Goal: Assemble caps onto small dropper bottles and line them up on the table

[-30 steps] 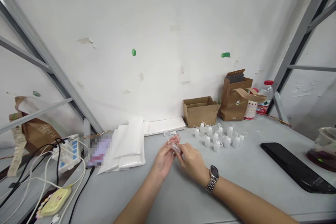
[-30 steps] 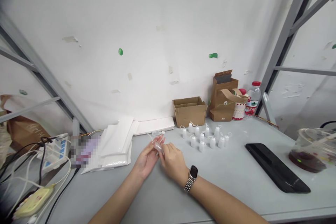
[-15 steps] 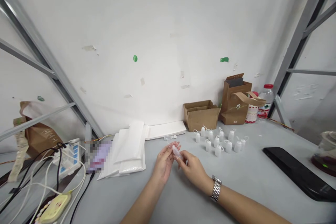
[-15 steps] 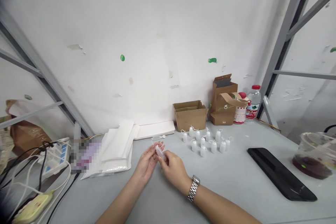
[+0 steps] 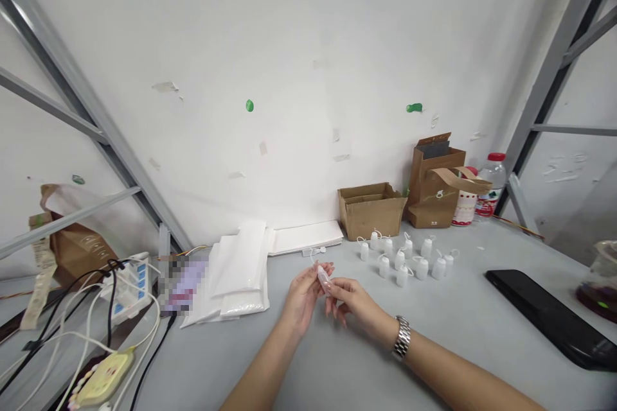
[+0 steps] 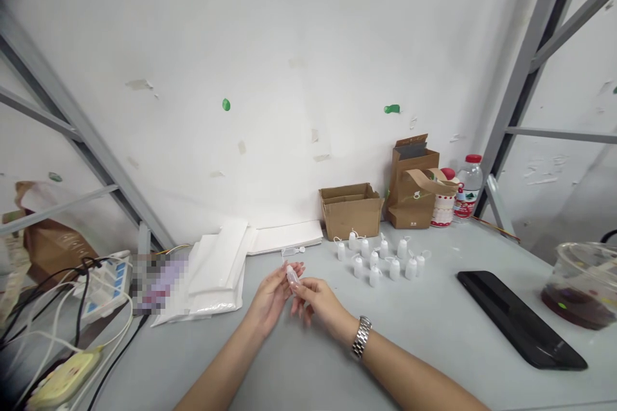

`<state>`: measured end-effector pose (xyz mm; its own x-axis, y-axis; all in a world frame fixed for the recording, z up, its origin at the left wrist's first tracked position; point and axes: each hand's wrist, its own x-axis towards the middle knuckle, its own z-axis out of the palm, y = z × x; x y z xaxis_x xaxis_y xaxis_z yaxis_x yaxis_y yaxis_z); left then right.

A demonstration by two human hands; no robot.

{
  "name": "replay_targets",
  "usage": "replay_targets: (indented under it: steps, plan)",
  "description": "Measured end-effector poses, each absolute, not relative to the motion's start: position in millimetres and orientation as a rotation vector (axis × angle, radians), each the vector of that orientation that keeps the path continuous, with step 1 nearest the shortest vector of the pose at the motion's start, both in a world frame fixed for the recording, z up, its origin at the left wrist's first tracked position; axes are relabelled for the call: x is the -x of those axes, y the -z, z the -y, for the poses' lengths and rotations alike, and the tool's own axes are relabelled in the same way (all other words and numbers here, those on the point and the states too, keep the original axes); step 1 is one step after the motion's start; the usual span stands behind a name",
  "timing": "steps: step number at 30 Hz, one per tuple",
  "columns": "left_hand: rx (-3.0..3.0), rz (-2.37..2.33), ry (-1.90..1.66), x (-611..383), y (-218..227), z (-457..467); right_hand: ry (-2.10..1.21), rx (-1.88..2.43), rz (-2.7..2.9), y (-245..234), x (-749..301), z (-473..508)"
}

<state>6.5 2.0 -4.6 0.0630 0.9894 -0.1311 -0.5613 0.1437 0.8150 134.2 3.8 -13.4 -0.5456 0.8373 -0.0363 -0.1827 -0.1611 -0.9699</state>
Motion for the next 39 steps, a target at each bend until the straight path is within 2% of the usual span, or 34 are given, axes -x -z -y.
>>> replay_targets:
  steps: [5, 9, 13, 18, 20, 23, 29, 31, 35, 39]
  plan:
    - [-0.699, -0.725, -1.227, -6, 0, 1, -2.106, 0.496, 1.175, 15, -137, -5]
    - [-0.74, -0.73, -1.214, -5, 1, 1, -2.025, 0.568, 1.203, 11, -137, -4]
    - [-0.739, -0.772, -1.252, -5, 4, -1, -1.667, 0.873, 1.443, 11, -137, -4]
    - [-0.803, -0.786, -1.285, -9, 4, 1, -0.707, 1.09, 1.818, 21, -138, -2]
    - [-0.836, -0.817, -1.337, -10, 4, 2, -0.557, 1.099, 1.839, 24, -137, 0]
    - [-0.826, -0.865, -1.394, -11, 5, 2, -0.679, 1.087, 1.756, 23, -134, 3]
    - [-0.695, -0.748, -1.367, -9, 8, 1, -1.557, 0.849, 1.41, 13, -132, -2]
    - [-0.698, -0.743, -1.337, -11, 6, 1, -1.729, 0.74, 1.295, 10, -133, -3]
    - [-0.721, -0.772, -1.323, -14, 4, 1, -1.741, 0.739, 1.24, 6, -134, -3]
    - [-0.776, -0.777, -1.356, -14, 6, 1, -1.437, 0.899, 1.423, 8, -134, -3]
